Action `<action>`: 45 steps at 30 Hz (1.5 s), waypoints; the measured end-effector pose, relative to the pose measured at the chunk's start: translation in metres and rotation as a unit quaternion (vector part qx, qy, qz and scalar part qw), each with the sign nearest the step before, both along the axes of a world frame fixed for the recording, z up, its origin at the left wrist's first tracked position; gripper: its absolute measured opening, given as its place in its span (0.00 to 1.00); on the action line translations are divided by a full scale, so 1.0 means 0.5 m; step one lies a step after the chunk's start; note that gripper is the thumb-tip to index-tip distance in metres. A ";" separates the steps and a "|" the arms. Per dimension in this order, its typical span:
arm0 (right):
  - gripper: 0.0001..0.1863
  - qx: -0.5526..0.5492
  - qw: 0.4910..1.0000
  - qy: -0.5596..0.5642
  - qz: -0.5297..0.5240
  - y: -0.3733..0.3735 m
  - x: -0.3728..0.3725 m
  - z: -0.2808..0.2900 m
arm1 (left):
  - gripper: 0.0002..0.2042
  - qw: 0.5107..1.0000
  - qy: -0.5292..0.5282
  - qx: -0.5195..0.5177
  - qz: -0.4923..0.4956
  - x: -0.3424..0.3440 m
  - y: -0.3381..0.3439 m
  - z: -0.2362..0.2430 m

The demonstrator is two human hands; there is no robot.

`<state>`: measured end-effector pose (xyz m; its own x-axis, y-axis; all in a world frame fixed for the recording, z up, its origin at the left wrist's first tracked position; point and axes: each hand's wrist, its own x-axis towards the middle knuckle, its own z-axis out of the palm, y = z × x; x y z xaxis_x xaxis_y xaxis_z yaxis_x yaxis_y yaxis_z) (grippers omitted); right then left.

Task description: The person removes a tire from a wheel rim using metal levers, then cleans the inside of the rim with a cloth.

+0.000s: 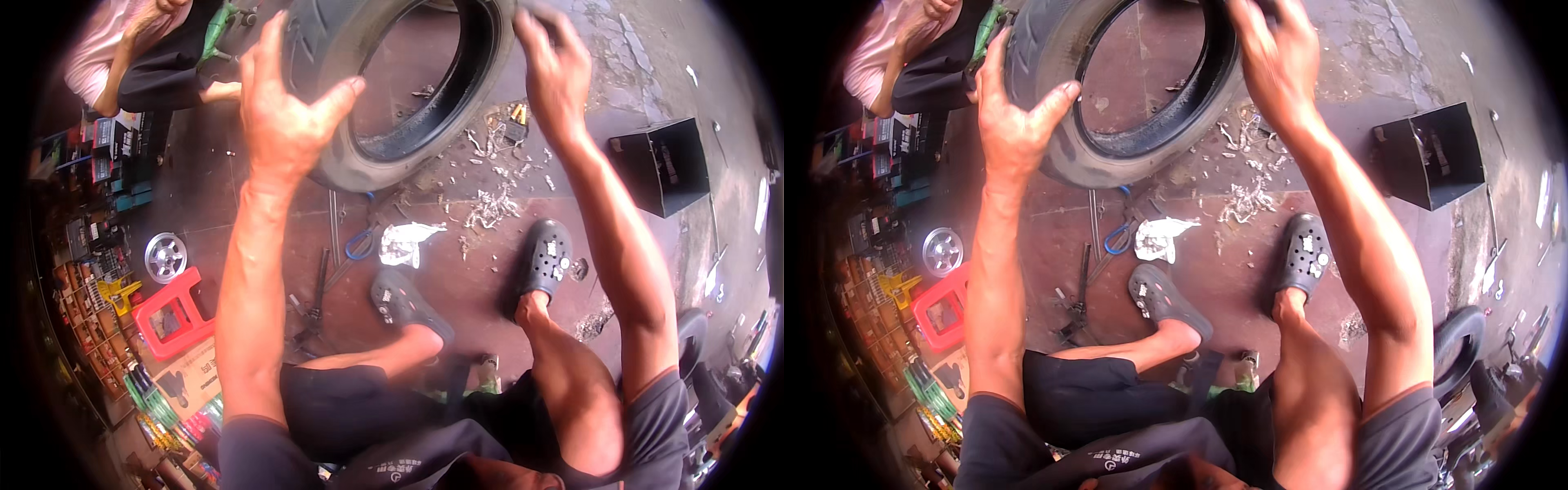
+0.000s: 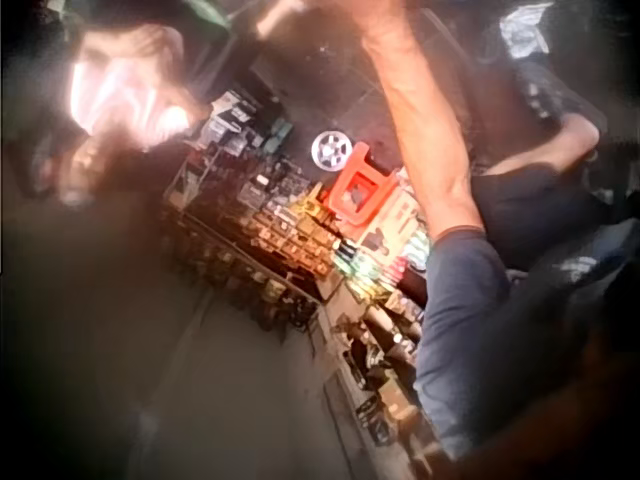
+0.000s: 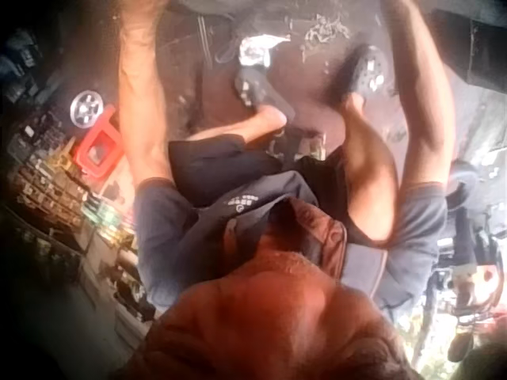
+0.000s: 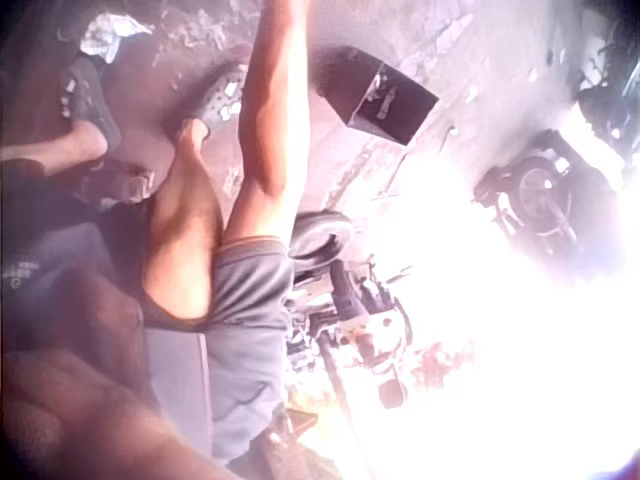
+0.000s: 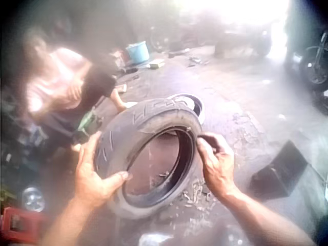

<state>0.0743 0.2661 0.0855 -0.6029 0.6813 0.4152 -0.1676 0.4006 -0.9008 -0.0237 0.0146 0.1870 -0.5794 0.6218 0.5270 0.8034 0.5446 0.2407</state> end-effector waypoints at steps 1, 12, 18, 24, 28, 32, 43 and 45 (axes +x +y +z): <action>0.19 -0.057 0.994 -0.080 0.048 -0.010 0.034 -0.048 | 0.49 1.000 -0.021 0.016 0.009 -0.004 -0.011 -0.011; 0.24 -0.150 0.867 -0.423 0.219 0.008 0.194 -0.241 | 0.44 0.998 -0.027 0.028 -0.059 -0.004 -0.012 -0.015; 0.26 -0.183 0.858 -0.430 0.214 0.014 0.219 -0.276 | 0.42 0.988 -0.125 0.085 -0.027 -0.044 -0.010 -0.028; 0.28 -0.199 0.846 -0.451 0.201 0.026 0.232 -0.276 | 0.43 0.985 -0.135 0.095 0.041 -0.061 -0.011 -0.029; 0.28 -0.217 0.849 -0.435 0.209 0.028 0.236 -0.281 | 0.44 0.976 -0.171 0.109 0.074 -0.061 -0.008 -0.027; 0.28 -0.206 0.855 -0.426 0.213 0.020 0.240 -0.284 | 0.44 0.976 -0.172 0.097 0.096 -0.055 -0.017 -0.028; 0.25 -0.181 0.854 -0.440 0.212 0.006 0.243 -0.274 | 0.42 0.974 -0.165 0.103 0.117 -0.052 -0.035 -0.040; 0.25 -0.166 0.855 -0.440 0.217 0.009 0.244 -0.275 | 0.42 0.970 -0.182 0.114 0.114 -0.053 -0.035 -0.042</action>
